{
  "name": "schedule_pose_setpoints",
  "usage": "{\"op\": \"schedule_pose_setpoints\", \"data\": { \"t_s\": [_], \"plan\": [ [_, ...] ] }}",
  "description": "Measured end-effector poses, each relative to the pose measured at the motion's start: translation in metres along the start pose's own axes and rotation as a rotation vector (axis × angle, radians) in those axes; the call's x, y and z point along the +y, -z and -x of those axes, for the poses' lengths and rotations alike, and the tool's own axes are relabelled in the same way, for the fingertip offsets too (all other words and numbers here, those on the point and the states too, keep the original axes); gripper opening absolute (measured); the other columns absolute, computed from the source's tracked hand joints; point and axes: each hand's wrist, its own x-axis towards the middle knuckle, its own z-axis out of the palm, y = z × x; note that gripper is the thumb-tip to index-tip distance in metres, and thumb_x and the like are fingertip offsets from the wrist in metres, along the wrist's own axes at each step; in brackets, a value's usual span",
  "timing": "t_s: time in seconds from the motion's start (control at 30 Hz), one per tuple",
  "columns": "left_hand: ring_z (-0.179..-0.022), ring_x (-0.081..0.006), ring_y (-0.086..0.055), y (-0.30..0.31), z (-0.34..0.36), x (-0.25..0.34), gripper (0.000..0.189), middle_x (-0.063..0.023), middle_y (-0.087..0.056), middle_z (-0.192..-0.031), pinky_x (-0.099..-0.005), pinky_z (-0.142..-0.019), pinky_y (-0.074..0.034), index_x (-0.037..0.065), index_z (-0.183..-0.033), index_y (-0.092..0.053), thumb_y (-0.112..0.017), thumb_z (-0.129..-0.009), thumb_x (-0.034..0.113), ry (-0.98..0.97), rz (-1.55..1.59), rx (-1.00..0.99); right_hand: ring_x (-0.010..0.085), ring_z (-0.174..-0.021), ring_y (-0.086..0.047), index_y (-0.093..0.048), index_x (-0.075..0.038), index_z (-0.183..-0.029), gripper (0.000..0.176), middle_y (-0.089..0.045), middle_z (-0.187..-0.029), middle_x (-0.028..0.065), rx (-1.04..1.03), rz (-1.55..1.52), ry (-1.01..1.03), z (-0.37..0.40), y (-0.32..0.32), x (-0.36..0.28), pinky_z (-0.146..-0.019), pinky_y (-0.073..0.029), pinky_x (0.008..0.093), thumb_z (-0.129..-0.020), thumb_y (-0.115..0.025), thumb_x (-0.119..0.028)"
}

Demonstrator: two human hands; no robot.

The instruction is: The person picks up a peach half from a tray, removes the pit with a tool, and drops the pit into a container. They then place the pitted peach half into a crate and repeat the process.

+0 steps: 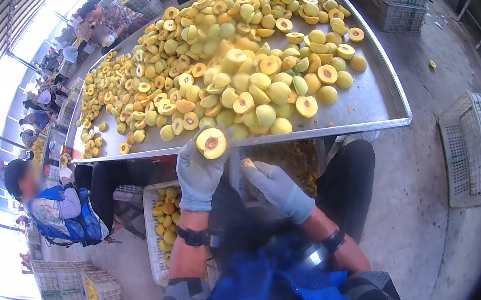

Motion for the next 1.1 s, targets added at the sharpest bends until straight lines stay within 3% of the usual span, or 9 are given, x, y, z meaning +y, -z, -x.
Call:
{"op": "schedule_pose_setpoints", "data": {
  "t_s": [0.13,0.33,0.43,0.53,0.7,0.77,0.83,0.9,1.1],
  "plan": [
    [-0.135,-0.047,-0.05,-0.001,0.008,-0.012,0.054,-0.0266,-0.055,-0.14,-0.0578,-0.113,-0.044,-0.003,-0.137,-0.051,-0.053,-0.101,0.037,-0.008,-0.031,0.116,0.0043,-0.055,-0.046,-0.061,-0.006,-0.092,0.034,-0.052,-0.067,-0.0039,0.005,-0.01,-0.02,0.002,-0.012,-0.009,-0.049,-0.037,0.0221,-0.108,-0.051,-0.034],
    [-0.126,-0.0436,-0.058,-0.008,0.017,-0.016,0.05,-0.0239,-0.061,-0.13,-0.0561,-0.109,-0.049,-0.002,-0.134,-0.053,-0.05,-0.099,0.034,0.023,-0.079,0.039,0.0041,-0.055,-0.049,-0.061,-0.006,-0.089,0.035,-0.057,-0.069,-0.0029,0.056,0.018,-0.029,0.002,-0.025,-0.017,-0.049,-0.038,0.0214,-0.108,-0.051,-0.032],
    [-0.117,-0.0365,-0.064,-0.025,0.021,-0.015,0.044,-0.0225,-0.062,-0.128,-0.0507,-0.104,-0.054,-0.003,-0.133,-0.053,-0.04,-0.1,0.023,0.019,-0.057,0.048,0.0041,-0.056,-0.05,-0.061,-0.006,-0.088,0.034,-0.059,-0.069,-0.0028,0.091,0.058,-0.016,0.002,-0.028,-0.016,-0.051,-0.039,0.0217,-0.108,-0.051,-0.032],
    [-0.113,-0.0341,-0.066,-0.022,0.021,-0.016,0.044,-0.0222,-0.063,-0.126,-0.0488,-0.1,-0.056,-0.005,-0.13,-0.056,-0.041,-0.101,0.024,0.013,-0.058,0.038,0.0043,-0.057,-0.051,-0.062,-0.006,-0.088,0.034,-0.059,-0.069,-0.0031,0.126,0.101,0.008,0.002,-0.031,-0.015,-0.053,-0.041,0.0226,-0.108,-0.052,-0.032],
    [-0.102,-0.0331,-0.071,-0.027,0.024,-0.016,0.054,-0.0219,-0.069,-0.11,-0.0449,-0.089,-0.061,-0.004,-0.118,-0.061,-0.035,-0.109,0.043,-0.175,-0.762,0.082,0.0061,-0.058,-0.052,-0.062,-0.004,-0.087,0.035,-0.058,-0.066,-0.0021,0.124,0.171,0.071,-0.001,-0.03,-0.001,-0.056,-0.043,0.0256,-0.106,-0.054,-0.032],
    [-0.093,-0.0311,-0.072,-0.027,0.024,-0.022,0.057,-0.0209,-0.071,-0.102,-0.0411,-0.083,-0.062,-0.003,-0.115,-0.062,-0.032,-0.11,0.045,-0.188,-0.78,0.146,0.007,-0.058,-0.053,-0.062,-0.004,-0.087,0.035,-0.058,-0.064,-0.0014,0.162,0.271,0.142,-0.004,-0.031,0.006,-0.056,-0.043,0.0268,-0.106,-0.055,-0.033],
    [-0.085,-0.0295,-0.072,-0.029,0.021,-0.029,0.058,-0.0199,-0.072,-0.096,-0.0382,-0.079,-0.062,-0.003,-0.113,-0.062,-0.032,-0.11,0.046,-0.123,-0.494,0.252,0.0078,-0.058,-0.054,-0.062,-0.003,-0.086,0.036,-0.058,-0.063,-0.0003,0.172,0.276,0.159,-0.005,-0.03,0.011,-0.056,-0.044,0.0279,-0.106,-0.056,-0.034],
    [-0.079,-0.0283,-0.071,-0.033,0.021,-0.036,0.06,-0.0197,-0.071,-0.095,-0.0366,-0.075,-0.061,-0.002,-0.112,-0.063,-0.031,-0.11,0.049,-0.195,-0.606,0.287,0.0085,-0.058,-0.055,-0.063,-0.003,-0.086,0.037,-0.058,-0.062,0.0007,0.195,0.304,0.187,-0.005,-0.029,0.012,-0.056,-0.044,0.0287,-0.105,-0.056,-0.034],
    [-0.075,-0.0258,-0.07,-0.047,0.024,-0.033,0.059,-0.0179,-0.071,-0.091,-0.0347,-0.069,-0.06,0.001,-0.111,-0.063,-0.033,-0.109,0.052,-0.102,-0.423,0.381,0.0118,-0.056,-0.058,-0.064,-0.001,-0.085,0.041,-0.06,-0.061,0.0039,0.227,0.347,0.208,-0.001,-0.034,0.007,-0.055,-0.046,0.0305,-0.105,-0.057,-0.036]
  ]
}}
